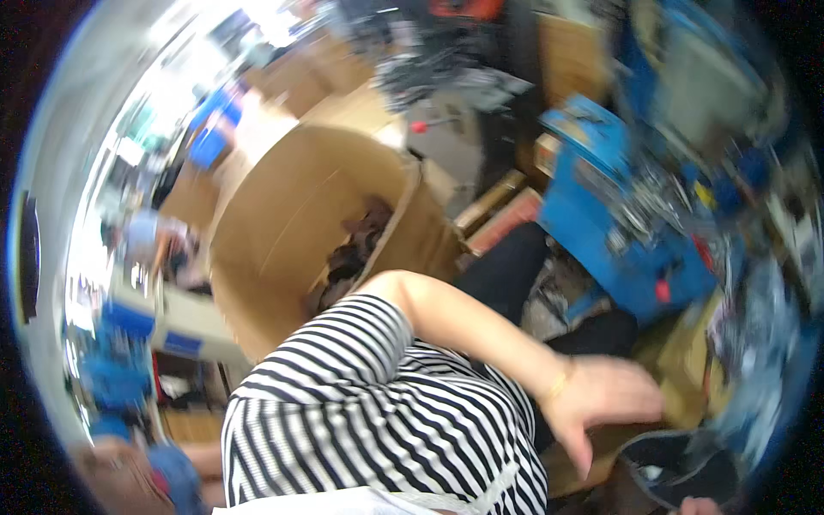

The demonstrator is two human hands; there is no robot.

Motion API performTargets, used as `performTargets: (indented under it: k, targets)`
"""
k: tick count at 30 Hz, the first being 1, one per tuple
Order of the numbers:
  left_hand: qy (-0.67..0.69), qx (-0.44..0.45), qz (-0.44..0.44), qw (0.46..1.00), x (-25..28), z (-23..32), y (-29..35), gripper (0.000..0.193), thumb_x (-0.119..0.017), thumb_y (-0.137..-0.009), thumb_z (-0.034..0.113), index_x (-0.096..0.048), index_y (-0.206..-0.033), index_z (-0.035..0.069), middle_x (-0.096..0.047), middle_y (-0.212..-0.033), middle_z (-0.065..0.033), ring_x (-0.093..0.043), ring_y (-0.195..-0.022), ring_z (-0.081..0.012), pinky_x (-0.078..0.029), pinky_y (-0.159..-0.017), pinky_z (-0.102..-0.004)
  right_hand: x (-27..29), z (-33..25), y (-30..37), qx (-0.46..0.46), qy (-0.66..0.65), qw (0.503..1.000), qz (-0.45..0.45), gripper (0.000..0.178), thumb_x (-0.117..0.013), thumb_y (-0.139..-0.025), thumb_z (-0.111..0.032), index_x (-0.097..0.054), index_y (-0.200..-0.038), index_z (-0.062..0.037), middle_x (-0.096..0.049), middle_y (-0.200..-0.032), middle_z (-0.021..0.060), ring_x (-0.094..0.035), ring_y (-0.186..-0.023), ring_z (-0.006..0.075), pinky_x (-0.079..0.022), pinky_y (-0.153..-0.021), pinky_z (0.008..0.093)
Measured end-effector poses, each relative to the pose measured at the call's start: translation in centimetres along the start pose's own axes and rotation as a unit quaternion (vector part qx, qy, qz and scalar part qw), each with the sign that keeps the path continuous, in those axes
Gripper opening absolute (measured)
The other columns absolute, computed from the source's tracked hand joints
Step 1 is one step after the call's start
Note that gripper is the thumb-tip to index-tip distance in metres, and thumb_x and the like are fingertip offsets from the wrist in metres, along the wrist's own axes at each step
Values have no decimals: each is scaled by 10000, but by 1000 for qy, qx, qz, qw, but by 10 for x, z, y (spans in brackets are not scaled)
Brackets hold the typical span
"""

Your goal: Operating a specialized sewing or lasting machine to process brown leather shoe uppers.

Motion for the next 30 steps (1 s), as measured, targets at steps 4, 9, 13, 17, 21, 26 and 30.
performTargets:
  k: [4,9,13,17,21,26,30]
  targets:
    - [-15,291,-75,954,26,57,19,491,-701,-721,366,-627,-1056,15,-670,-828,-195,-644,-804,-387,-498,-742,-466,-34,-36,-95,162,-139,974,-69,221,-705,-813,-60,-670,-1031,-44,-629,-964,152,-608,-877,330,-496,-768,379]
    - [42,433,251,865,91,18,123,242,-648,-796,188,-652,-970,20,-664,-785,-153,-637,-695,-239,-507,-660,-376,-181,-97,-199,108,-414,902,51,546,-644,-800,-15,-475,-1317,21,-463,-1338,216,-526,-1101,348,-413,-986,408]
    - [292,443,497,687,94,4,193,308,-666,-870,199,-652,-1126,30,-677,-939,-10,-600,-862,-105,-492,-800,-296,-265,-120,-236,137,-411,897,-89,425,-644,-777,-22,-554,-1191,17,-585,-1171,184,-571,-1013,280,-447,-891,355]
    - [190,552,384,715,114,16,228,530,-737,-792,134,-533,-1261,-5,-647,-1039,-86,-597,-936,-137,-474,-844,-306,-327,-151,-240,71,-460,851,-242,129,-628,-846,-80,-653,-840,47,-651,-745,161,-624,-692,242,-483,-662,349]
    - [-424,218,234,847,182,34,198,369,-704,-727,164,-552,-1012,-16,-515,-990,-148,-545,-913,-325,-473,-842,-403,-340,-173,-247,88,-488,852,-169,165,-637,-828,-115,-648,-827,50,-635,-688,136,-597,-654,157,-462,-610,326]
    - [-319,218,101,917,177,-1,180,357,-714,-705,244,-507,-861,-1,-516,-913,-147,-519,-937,-326,-479,-801,-419,-362,-176,-258,77,-456,883,-82,179,-615,-846,-141,-633,-817,35,-611,-661,54,-558,-622,120,-441,-556,290]
    - [-368,242,106,892,174,-27,209,496,-712,-717,378,-562,-978,-16,-573,-867,-143,-548,-852,-325,-486,-747,-412,-346,-157,-270,-59,-562,808,-170,178,-535,-940,-101,-633,-955,46,-657,-854,95,-598,-776,166,-478,-712,295]
Point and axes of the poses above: each hand's wrist, its own y-axis away from the middle knuckle, its own x-axis out of the back of the hand, z = x × y, the point moved 1 cm from there along -y, towards the middle knuckle
